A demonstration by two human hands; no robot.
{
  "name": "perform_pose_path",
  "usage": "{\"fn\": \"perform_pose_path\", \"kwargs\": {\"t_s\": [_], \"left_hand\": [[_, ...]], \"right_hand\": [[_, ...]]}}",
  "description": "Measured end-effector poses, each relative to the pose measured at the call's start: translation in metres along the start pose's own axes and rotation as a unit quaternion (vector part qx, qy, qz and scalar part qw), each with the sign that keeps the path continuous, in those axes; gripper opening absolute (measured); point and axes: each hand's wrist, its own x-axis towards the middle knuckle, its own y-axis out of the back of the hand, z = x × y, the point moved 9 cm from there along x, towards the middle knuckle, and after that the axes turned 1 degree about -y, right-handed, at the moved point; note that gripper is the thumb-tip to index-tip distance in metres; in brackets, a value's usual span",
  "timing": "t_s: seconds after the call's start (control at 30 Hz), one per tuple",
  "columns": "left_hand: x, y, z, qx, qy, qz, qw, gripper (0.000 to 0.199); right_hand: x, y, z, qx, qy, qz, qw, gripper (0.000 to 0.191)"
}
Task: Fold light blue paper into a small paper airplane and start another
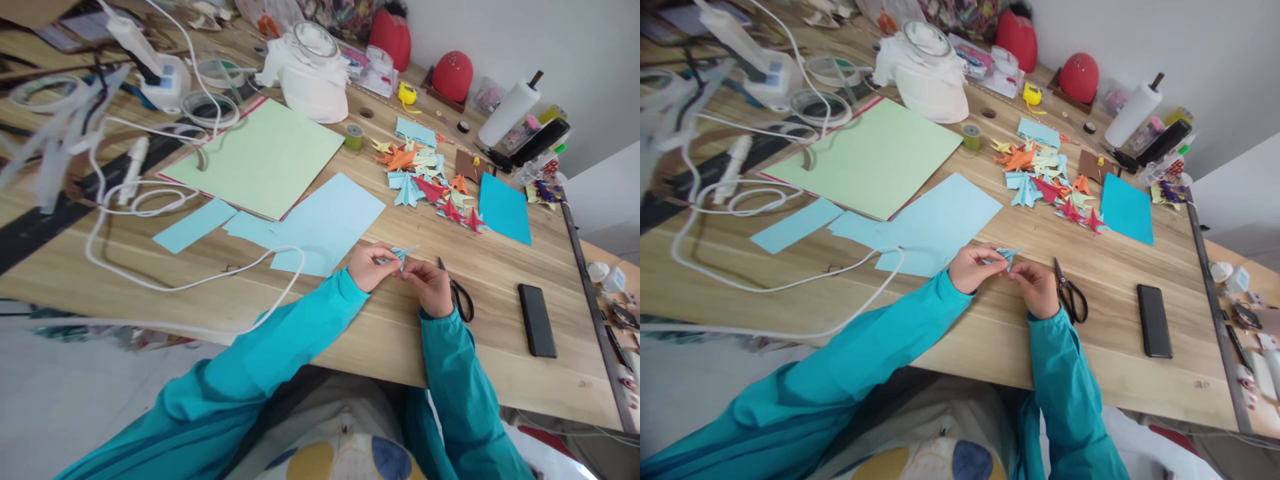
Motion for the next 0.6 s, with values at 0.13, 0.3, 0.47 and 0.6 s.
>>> {"fn": "perform_pose_path", "kwargs": {"t_s": [0.13,0.3,0.47,0.6], "left_hand": [[0.0005,-0.0006,0.0002,-0.009,-0.010,-0.006,1.000,0.008],[0.0005,-0.0010,-0.0016,-0.018,-0.009,-0.011,1.000,0.010],[0.0011,-0.0004,0.0006,-0.001,-0.026,-0.013,1.000,0.009],[0.0002,0.0002,0.0013,0.003,-0.029,-0.009,1.000,0.009]], "right_hand": [[0.0002,-0.0010,0.0001,0.004,0.002,-0.003,1.000,0.017],[0.0004,-0.0026,-0.0022,0.005,0.014,-0.012,1.000,0.016],[-0.0001,-0.0031,-0.0037,-0.002,0.024,-0.017,1.000,0.018],[0.0000,-0.0056,-0.0010,-0.004,0.019,-0.035,0.999,0.018]]}}
